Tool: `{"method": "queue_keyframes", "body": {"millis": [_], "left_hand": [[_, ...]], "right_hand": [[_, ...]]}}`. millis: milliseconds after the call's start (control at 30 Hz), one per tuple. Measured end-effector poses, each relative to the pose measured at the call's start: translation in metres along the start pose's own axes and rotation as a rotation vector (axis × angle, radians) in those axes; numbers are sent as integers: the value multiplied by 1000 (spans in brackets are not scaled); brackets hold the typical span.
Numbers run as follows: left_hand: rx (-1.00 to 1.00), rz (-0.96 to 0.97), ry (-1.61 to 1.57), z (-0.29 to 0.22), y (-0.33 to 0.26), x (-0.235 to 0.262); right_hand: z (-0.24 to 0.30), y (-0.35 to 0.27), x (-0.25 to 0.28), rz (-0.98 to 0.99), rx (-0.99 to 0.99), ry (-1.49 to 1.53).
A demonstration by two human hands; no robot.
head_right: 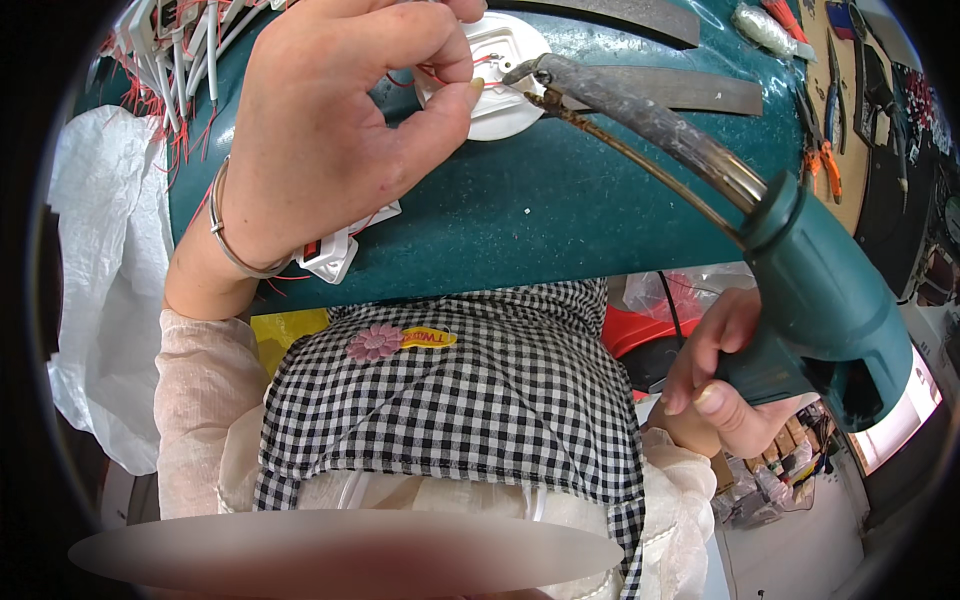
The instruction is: The person assembles electrical components and electrical wires into a plastic housing for a lighting fixture, securing them with white tape and a hot glue gun.
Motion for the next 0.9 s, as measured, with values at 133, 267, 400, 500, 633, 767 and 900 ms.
{"method": "queue_keyframes", "body": {"millis": [133, 267, 400, 500, 633, 767, 900], "left_hand": [[-10, 10, -14, 0, 0, 1], [-13, 9, -13, 0, 0, 0], [-31, -12, 11, -1, -1, 1], [-33, -9, 15, -1, 0, 1], [-40, -1, 26, -2, 1, 2], [-13, 33, -19, -1, 3, 2], [-46, 16, 54, -4, 2, 3]], "right_hand": [[0, 0, 3, -9, 23, -2], [6, 3, 15, 110, 127, 118], [11, 9, 21, 126, 266, 154], [8, 14, 21, 102, 260, 175], [1, 21, 16, 53, 290, 219], [-2, 32, 7, -2, 347, 172], [-8, 53, -12, -85, 418, 61]]}}
Point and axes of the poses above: each hand's wrist, its own y-axis towards the middle knuckle, its own x-axis out of the back of the hand, z = x × y, the point moved 5 cm from there along y, towards the middle knuckle
